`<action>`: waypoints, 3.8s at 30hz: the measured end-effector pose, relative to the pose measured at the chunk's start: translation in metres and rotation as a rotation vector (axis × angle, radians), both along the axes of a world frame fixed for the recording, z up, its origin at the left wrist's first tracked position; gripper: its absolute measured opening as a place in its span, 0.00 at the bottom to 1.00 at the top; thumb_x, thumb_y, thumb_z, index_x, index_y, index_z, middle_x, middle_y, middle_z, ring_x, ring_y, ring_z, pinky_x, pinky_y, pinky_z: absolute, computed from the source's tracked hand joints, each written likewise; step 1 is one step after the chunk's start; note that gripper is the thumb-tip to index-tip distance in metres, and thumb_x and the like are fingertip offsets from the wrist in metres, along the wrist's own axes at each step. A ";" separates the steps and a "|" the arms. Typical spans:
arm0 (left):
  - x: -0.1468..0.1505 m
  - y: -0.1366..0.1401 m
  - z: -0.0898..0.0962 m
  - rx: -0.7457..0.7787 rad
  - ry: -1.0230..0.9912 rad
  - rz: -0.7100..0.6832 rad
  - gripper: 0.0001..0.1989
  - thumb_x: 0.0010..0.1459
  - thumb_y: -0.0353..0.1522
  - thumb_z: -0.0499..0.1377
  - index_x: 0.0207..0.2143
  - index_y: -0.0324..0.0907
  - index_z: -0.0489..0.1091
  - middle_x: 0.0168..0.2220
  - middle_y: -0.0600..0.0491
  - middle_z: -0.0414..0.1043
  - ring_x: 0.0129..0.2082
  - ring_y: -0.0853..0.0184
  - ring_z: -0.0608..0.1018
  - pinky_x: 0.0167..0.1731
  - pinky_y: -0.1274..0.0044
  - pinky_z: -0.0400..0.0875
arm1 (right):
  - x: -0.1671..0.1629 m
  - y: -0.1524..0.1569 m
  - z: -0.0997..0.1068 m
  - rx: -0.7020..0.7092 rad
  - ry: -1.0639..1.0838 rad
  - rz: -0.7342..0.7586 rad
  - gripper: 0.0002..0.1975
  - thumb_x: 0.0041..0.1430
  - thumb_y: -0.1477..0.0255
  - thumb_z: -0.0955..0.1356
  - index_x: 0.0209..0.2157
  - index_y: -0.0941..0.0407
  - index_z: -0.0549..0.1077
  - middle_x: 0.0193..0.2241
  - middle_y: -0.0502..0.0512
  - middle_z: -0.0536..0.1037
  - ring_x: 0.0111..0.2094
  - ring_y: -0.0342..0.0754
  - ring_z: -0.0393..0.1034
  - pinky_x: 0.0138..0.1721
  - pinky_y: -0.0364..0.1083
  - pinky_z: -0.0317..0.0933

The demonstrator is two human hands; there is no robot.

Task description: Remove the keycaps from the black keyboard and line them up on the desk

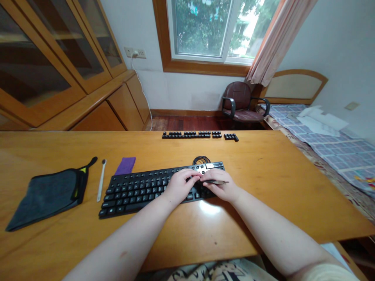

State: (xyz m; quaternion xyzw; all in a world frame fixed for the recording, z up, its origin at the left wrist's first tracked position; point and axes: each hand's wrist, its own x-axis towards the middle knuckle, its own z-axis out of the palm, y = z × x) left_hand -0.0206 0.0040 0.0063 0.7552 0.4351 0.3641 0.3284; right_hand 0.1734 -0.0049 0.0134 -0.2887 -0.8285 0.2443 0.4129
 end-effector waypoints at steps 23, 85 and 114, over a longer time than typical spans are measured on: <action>0.003 0.005 -0.002 -0.348 -0.383 0.009 0.11 0.54 0.31 0.57 0.41 0.39 0.70 0.40 0.49 0.76 0.41 0.65 0.77 0.45 0.71 0.71 | 0.007 0.002 -0.004 0.056 -0.002 -0.158 0.10 0.60 0.74 0.61 0.40 0.54 0.72 0.33 0.55 0.77 0.35 0.46 0.71 0.38 0.46 0.65; 0.009 -0.006 0.007 -0.188 -0.100 -0.049 0.09 0.55 0.29 0.54 0.38 0.42 0.73 0.32 0.53 0.76 0.34 0.67 0.77 0.38 0.76 0.70 | 0.088 0.152 -0.026 -0.346 -0.768 -0.966 0.19 0.57 0.59 0.62 0.46 0.48 0.74 0.42 0.55 0.77 0.41 0.51 0.69 0.39 0.44 0.60; 0.009 -0.007 0.004 -0.170 -0.075 -0.050 0.10 0.55 0.29 0.55 0.38 0.43 0.73 0.34 0.52 0.77 0.34 0.66 0.77 0.38 0.75 0.70 | 0.086 0.156 -0.028 -0.298 -0.700 -1.017 0.18 0.59 0.63 0.60 0.47 0.52 0.73 0.43 0.57 0.76 0.42 0.52 0.70 0.40 0.45 0.61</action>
